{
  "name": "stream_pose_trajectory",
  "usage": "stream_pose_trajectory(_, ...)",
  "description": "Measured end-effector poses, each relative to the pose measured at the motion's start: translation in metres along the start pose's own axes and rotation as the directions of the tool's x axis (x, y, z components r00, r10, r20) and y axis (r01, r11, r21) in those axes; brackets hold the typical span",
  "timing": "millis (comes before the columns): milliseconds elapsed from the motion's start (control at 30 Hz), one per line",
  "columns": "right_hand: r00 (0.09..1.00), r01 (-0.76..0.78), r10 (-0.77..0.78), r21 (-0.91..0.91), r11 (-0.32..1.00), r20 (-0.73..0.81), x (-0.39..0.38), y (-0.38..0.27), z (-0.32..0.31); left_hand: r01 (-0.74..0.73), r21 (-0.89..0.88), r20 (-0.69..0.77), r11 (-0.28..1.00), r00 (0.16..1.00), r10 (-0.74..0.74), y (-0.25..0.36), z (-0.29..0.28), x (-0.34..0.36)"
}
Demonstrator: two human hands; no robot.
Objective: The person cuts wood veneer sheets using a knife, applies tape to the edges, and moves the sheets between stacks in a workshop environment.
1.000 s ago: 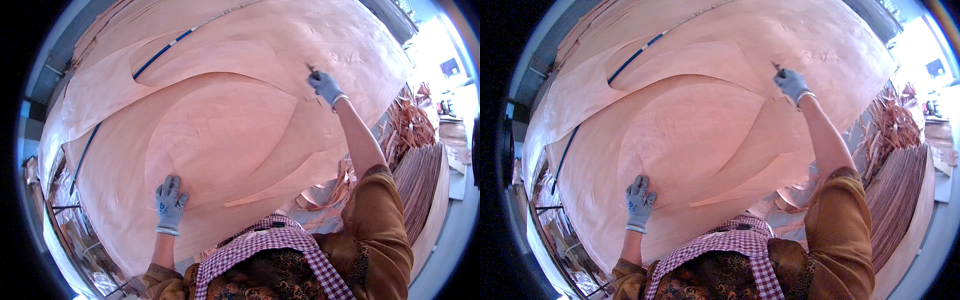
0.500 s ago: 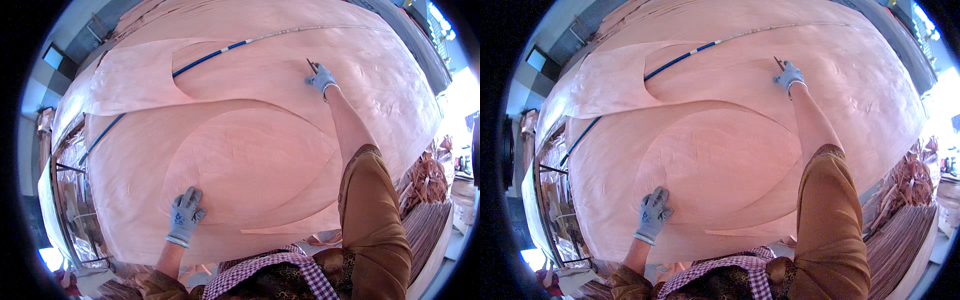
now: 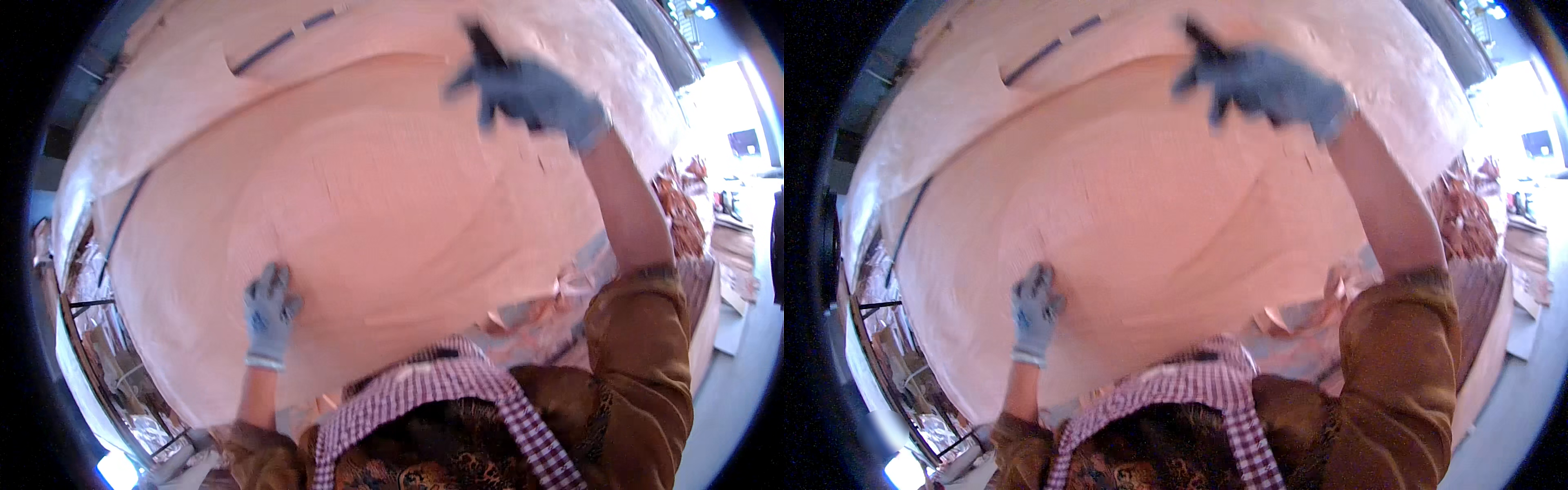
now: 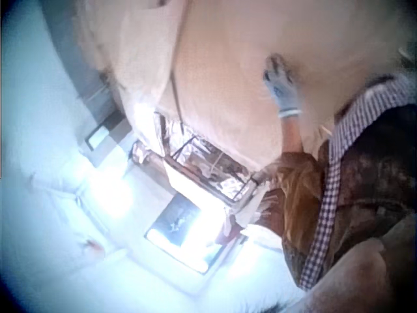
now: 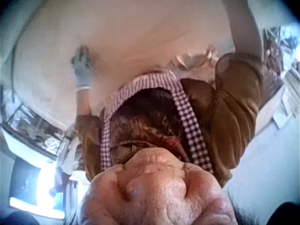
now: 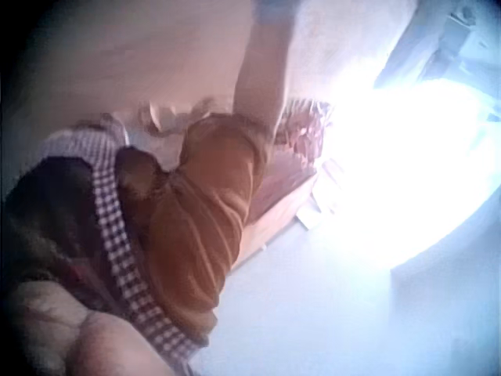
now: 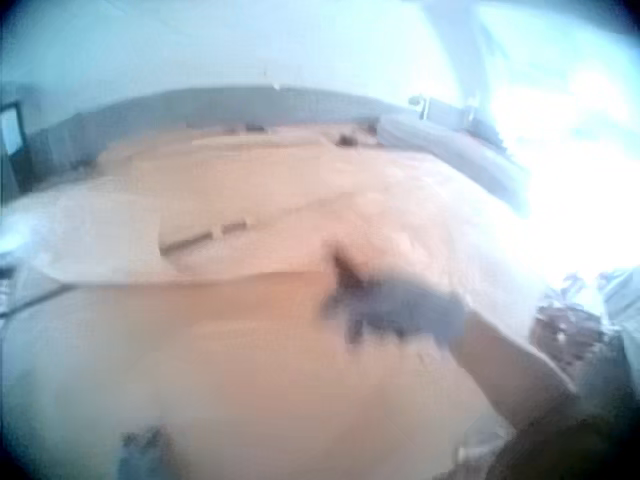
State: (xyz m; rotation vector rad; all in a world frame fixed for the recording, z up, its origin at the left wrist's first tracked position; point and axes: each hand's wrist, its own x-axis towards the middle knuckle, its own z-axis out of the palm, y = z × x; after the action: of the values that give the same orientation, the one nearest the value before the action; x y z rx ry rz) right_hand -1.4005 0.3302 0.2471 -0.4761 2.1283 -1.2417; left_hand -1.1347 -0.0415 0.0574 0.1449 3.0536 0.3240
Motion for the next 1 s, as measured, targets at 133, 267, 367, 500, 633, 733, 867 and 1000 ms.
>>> stream_pose_trajectory(133,0.859,-0.247,-0.037,0.476,0.844,0.511,-0.163,0.138,0.146,-0.106,-0.036,0.008,0.994,0.994,0.106,0.015,-0.001,0.016)
stream_pose_trajectory(267,0.921,-0.316,0.123,0.525,0.790,0.369,-0.272,0.173,0.251,-0.078,-0.051,-0.084,0.996,0.994,0.073,0.016,-0.010,0.004)
stream_pose_trajectory(367,0.868,-0.451,0.226,0.512,0.731,0.442,-0.312,0.186,0.272,-0.107,-0.141,-0.217,0.984,0.973,0.075,0.009,-0.009,-0.012)
stream_pose_trajectory(500,0.803,-0.378,0.217,0.193,0.905,0.556,-0.319,0.177,0.269,-0.132,-0.143,-0.303,0.981,0.949,0.084,-0.009,-0.018,-0.047)
stream_pose_trajectory(633,0.864,-0.115,0.103,-0.006,0.993,0.492,-0.295,0.151,0.259,-0.105,-0.163,-0.373,0.981,0.927,0.037,-0.035,-0.015,-0.090)
stream_pose_trajectory(733,0.925,-0.094,0.246,-0.452,0.887,0.290,-0.250,0.099,0.250,0.002,-0.096,-0.381,0.995,0.924,-0.038,-0.056,-0.011,-0.120)
stream_pose_trajectory(867,0.944,-0.233,0.204,0.084,0.969,0.261,-0.183,0.060,0.283,0.082,-0.110,-0.402,0.991,0.908,-0.120,-0.070,-0.011,-0.142)
stream_pose_trajectory(1000,0.908,-0.359,0.266,0.275,0.892,0.325,-0.099,0.006,0.353,0.115,-0.155,-0.416,0.981,0.894,-0.170,-0.083,-0.005,-0.163)
